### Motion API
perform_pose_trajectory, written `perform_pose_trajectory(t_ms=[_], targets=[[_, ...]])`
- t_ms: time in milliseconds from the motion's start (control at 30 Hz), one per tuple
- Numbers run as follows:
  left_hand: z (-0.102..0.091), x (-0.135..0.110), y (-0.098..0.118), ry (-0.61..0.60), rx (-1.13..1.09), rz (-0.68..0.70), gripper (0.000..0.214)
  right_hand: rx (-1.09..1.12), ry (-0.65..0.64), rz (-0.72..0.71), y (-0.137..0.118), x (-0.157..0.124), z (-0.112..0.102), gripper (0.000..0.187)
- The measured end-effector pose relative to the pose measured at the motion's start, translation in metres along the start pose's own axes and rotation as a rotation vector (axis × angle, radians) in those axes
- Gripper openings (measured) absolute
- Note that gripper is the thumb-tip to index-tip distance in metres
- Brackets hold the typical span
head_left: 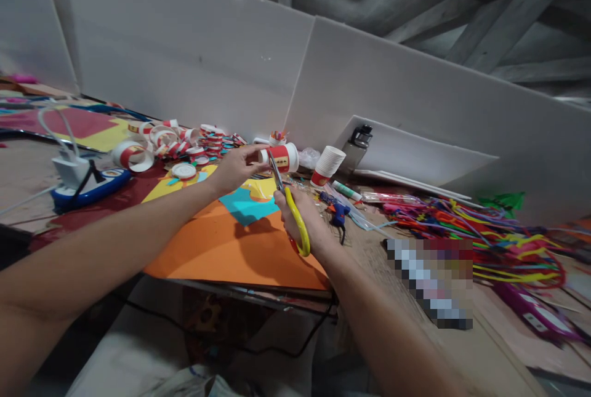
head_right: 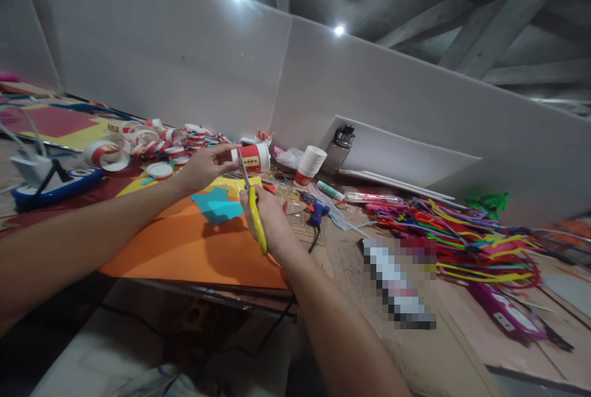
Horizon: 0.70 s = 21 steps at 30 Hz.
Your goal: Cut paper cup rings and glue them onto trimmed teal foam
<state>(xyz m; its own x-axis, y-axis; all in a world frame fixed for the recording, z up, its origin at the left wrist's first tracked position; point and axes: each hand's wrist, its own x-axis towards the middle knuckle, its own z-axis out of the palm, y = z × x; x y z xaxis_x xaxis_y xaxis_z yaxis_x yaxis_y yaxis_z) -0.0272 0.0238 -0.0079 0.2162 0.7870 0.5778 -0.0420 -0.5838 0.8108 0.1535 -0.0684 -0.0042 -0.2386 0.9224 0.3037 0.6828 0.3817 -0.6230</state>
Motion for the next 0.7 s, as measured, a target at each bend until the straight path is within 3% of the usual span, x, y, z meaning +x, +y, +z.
perform_pose_trajectory(t_ms=[133,300,500,700], targets=[[0.0035,-0.0015,0.0051,0.001,-0.166,-0.05,0.064,0.015,0.034,0.012,-0.0009,-0.001,0.0005,0.031],[0.0091,-0.0015,0.0049,-0.005,-0.372,-0.179,0.051,-0.024,0.021,0.037,-0.0016,0.0006,0.0029,0.027],[0.007,-0.0012,0.0028,0.003,-0.277,-0.102,0.051,-0.159,0.048,0.07,-0.0073,0.0016,0.0026,0.025],[0.003,-0.0009,-0.0018,-0.015,-0.182,-0.043,0.056,-0.049,-0.004,0.033,-0.0024,0.0005,0.0009,0.031]])
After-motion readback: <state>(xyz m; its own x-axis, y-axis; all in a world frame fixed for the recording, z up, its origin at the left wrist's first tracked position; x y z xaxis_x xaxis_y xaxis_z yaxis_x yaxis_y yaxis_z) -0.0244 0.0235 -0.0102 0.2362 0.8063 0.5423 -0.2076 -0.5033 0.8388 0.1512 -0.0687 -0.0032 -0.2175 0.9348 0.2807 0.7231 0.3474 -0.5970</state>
